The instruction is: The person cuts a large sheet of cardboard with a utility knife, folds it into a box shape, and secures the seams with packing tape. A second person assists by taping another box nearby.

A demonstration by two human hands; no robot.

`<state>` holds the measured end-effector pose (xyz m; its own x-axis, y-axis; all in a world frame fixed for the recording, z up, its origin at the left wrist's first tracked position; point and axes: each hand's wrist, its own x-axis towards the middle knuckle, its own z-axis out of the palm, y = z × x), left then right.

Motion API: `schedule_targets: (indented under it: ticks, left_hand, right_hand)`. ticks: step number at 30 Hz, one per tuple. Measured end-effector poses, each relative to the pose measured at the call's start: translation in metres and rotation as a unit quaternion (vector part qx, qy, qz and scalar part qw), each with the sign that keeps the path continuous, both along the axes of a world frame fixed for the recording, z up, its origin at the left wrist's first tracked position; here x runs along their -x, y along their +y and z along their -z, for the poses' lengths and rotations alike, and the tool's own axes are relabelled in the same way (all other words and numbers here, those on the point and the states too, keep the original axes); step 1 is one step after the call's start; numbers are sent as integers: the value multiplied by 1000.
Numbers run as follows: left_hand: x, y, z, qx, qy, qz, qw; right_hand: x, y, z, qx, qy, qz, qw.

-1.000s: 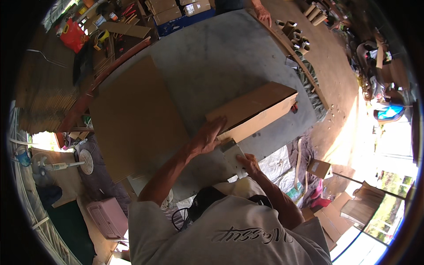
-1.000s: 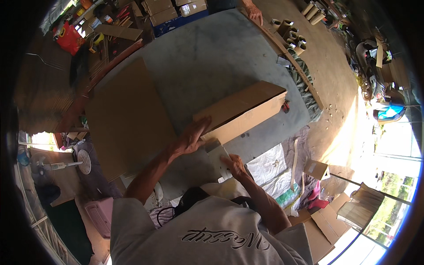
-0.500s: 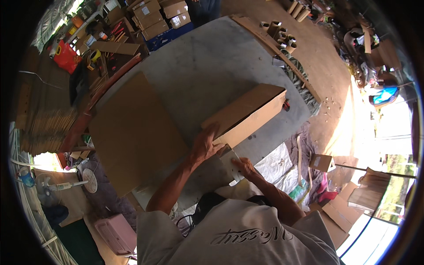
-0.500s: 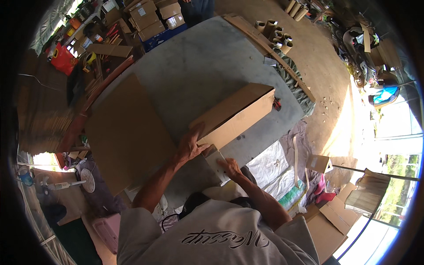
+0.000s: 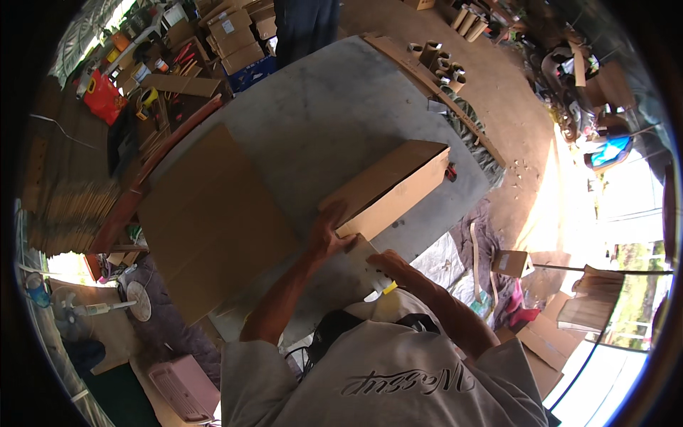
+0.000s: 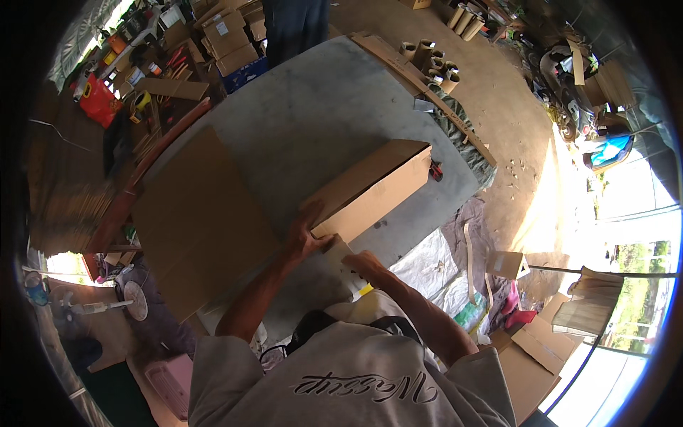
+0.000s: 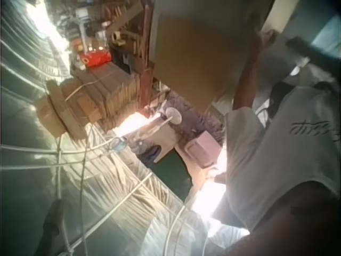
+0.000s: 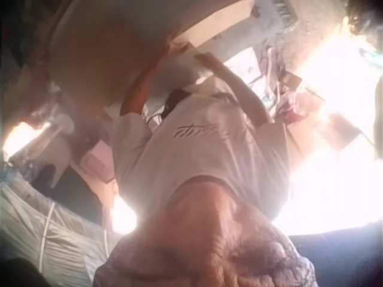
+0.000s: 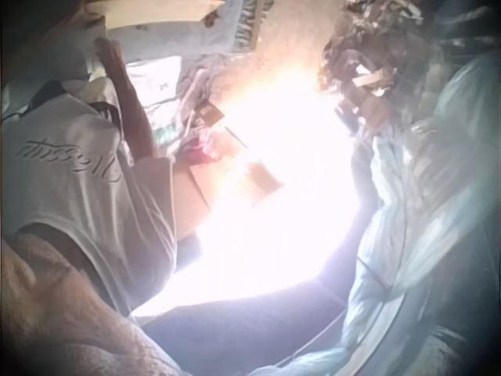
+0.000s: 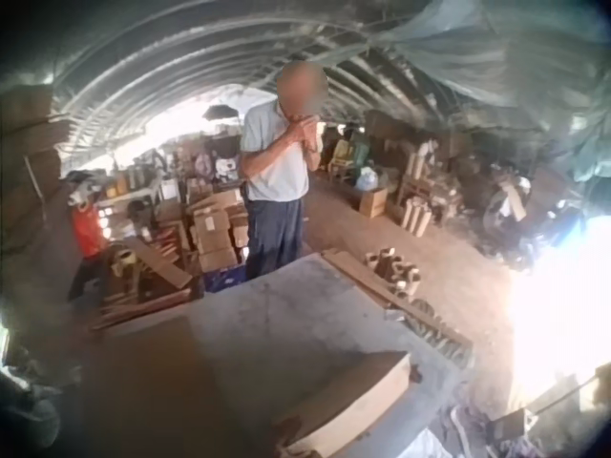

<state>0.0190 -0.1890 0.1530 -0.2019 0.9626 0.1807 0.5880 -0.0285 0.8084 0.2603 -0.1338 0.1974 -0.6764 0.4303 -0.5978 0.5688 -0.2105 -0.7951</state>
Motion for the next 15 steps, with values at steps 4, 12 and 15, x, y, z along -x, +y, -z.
schedule_targets:
  ticks: [4,12,15]
  left_hand:
    - [-3,3,2,-23,-10,-7,1000]
    - [-6,-1,9,-67,-10,-39,997]
    - [-31,-4,17,-63,-35,-122,990]
  right_hand:
    - [30,2,-26,24,-186,53,981]
    - [-31,-18,31,37,-225,-5,974]
    - [-73,-13,34,37,-212,104,971]
